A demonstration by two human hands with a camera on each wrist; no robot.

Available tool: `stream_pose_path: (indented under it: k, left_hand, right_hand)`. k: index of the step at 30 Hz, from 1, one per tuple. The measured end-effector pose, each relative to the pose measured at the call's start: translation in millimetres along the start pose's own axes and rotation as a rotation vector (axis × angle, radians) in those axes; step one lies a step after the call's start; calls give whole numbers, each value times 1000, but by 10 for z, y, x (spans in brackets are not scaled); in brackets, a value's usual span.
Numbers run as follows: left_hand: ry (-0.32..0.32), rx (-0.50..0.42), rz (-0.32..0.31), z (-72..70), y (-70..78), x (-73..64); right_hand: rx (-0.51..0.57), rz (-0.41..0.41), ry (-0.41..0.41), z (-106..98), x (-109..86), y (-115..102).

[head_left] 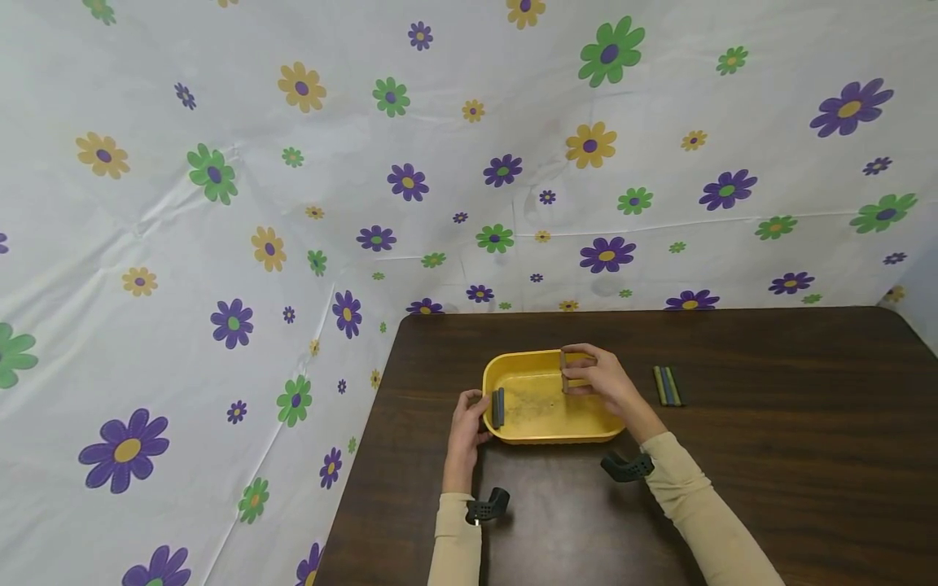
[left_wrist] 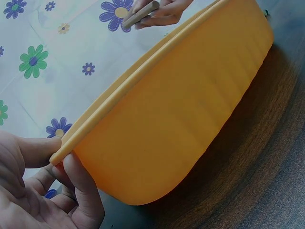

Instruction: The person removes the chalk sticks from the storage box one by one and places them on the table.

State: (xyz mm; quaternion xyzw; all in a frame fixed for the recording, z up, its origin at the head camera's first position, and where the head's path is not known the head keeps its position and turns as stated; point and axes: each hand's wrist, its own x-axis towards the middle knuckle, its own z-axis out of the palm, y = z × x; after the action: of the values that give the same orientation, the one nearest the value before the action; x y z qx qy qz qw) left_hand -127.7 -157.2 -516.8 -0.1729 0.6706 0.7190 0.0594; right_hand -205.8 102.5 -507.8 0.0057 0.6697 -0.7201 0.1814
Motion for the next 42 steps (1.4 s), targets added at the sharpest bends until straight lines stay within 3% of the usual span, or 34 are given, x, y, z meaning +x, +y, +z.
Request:
stream_pose_path:
  k: [15,27,42]
  left_hand:
    - [-3,4,-3,-1,7,-4]
    - [-8,-8,2,1,-9,-2]
    - [3,-4,-16,10,12,-13]
  right_hand:
    - [-38,2,14,-280,-66,61]
    - [68,10,24,-494,-125,33]
    - [-10,26,73,-691,-183,71]
